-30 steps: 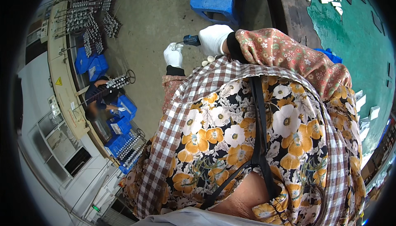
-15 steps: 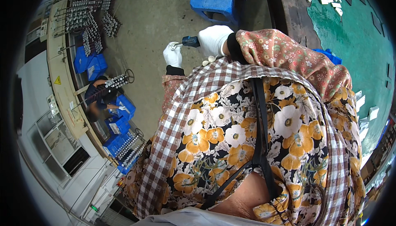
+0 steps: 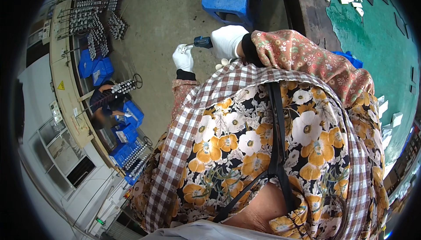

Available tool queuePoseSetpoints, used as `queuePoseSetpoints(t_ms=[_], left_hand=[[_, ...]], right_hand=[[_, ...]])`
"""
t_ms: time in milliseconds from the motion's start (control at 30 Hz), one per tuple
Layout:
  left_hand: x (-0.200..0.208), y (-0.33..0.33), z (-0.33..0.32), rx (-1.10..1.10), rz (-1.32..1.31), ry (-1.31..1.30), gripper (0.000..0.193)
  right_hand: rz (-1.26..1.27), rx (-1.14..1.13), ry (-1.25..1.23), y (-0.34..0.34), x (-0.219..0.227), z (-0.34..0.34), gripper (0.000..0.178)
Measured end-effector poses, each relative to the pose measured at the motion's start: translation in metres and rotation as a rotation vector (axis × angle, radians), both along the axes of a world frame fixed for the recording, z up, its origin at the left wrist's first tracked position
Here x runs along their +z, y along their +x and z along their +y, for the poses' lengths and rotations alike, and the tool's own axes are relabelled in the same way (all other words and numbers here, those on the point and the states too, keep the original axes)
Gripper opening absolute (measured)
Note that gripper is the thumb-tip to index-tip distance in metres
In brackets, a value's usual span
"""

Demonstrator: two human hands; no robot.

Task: The recorder is assembling small components at a workbench using an electric screwdriver.

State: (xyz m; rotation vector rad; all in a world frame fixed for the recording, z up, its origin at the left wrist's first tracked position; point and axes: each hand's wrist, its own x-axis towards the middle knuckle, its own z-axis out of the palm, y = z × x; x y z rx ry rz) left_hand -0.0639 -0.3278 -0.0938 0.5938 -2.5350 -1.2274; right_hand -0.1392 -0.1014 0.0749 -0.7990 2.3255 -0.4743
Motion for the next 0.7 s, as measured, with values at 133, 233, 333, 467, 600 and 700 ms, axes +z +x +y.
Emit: queuePoseSetpoints(t_ms=[133,233,333,467,600,700], left_hand=[[-0.006,0.000,-0.002,0.011,0.043,-0.014,0.010],[-0.009,-0.002,-0.003,0.019,0.044,-0.004,0.010],[-0.009,-0.002,-0.004,0.018,0.035,-0.032,0.010],[-0.007,-0.003,-0.003,0.002,0.038,-0.097,0.009],[-0.009,-0.002,-0.002,0.029,0.064,-0.060,0.009],[-0.021,0.003,-0.011,0.025,0.048,-0.042,0.010]], right_hand=[[0.006,0.006,-0.007,0.000,0.001,0.000,0.023],[0.006,0.005,-0.003,0.000,0.000,0.000,0.023],[0.008,0.012,-0.002,0.000,0.000,0.000,0.023],[-0.016,0.023,0.016,-0.001,-0.002,0.000,0.025],[-0.025,0.017,0.031,0.000,-0.001,0.001,0.024],[-0.020,0.028,0.027,0.003,0.001,-0.001,0.024]])
